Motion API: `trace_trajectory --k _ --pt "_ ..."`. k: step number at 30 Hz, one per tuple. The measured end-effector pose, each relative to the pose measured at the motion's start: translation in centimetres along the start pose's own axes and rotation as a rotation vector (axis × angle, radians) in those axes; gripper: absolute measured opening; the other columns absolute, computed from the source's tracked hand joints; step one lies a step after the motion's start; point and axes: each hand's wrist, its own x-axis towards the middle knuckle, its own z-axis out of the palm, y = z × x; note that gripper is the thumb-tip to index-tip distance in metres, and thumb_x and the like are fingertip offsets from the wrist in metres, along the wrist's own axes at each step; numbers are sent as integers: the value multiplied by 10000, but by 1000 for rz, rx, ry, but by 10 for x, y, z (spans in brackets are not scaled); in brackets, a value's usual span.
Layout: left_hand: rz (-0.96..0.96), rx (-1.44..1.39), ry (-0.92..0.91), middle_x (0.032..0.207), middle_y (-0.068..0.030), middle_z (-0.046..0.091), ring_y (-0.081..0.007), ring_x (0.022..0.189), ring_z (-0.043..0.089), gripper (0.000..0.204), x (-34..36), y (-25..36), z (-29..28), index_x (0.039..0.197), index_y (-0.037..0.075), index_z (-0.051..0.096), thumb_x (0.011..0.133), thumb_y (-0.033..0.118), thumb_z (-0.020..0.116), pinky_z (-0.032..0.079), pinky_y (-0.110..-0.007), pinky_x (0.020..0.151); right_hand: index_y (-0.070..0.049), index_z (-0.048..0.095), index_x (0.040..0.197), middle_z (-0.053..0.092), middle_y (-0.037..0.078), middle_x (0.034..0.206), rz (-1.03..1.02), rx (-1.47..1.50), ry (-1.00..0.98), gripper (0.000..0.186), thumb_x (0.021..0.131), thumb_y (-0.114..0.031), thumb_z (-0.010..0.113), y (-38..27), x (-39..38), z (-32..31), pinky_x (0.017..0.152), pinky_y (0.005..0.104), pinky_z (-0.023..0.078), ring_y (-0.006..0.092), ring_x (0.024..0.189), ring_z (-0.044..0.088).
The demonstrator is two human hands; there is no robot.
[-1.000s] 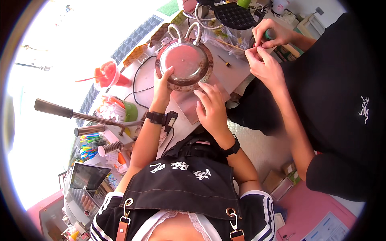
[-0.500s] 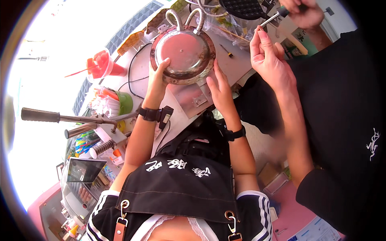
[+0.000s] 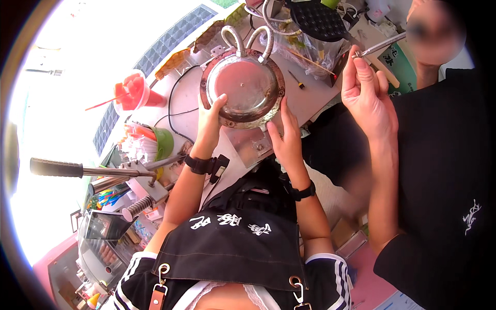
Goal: The person holds a metal waffle iron component while another person uses a screwdriver to tighten screws on the device.
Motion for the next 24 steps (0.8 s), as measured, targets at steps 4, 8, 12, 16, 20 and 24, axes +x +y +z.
trace_trajectory --k 4,8,12,16,20,24 --pt "-1 20 7 1134 -92 523 -170 1040 532 664 -1 3 2 1298 7 386 815 268 759 437 -307 921 1 294 1509 498 243 1386 -1 -14 3 679 918 -120 605 -1 3 -1 1054 395 386 357 1266 491" --pt "-9 26 19 1130 -88 524 -164 1023 538 659 0 1 1 1291 9 384 814 263 762 445 -304 903 1 295 1509 519 246 1358 -34 -83 -4 680 917 -121 605 -4 4 -2 1043 392 395 351 1264 493" --pt "-52 9 14 1126 -92 529 -169 1018 547 667 -1 5 2 1284 12 380 807 263 774 452 -312 896 20 424 1411 570 237 1289 -35 -36 58 527 935 -133 589 3 14 -8 1031 390 405 351 1204 540" --pt "-82 0 -4 1117 -94 534 -172 1012 552 671 -4 11 6 1281 17 380 801 255 783 457 -317 888 20 537 1273 643 132 1188 79 461 166 322 993 -140 537 21 62 -16 961 296 450 199 1108 599" --pt "-57 -25 20 1126 -101 546 -173 1012 563 659 -4 9 6 1274 27 392 796 243 790 464 -316 890 19 577 1259 650 107 1160 149 469 -37 312 997 -148 554 37 116 -15 955 280 449 174 1093 599" --pt "-87 2 16 1143 -105 552 -174 1025 570 651 -3 6 3 1271 30 402 795 243 792 466 -314 903 3 586 1314 630 83 1268 -136 230 -105 346 1011 -157 538 43 122 -16 1019 264 406 129 1169 555"
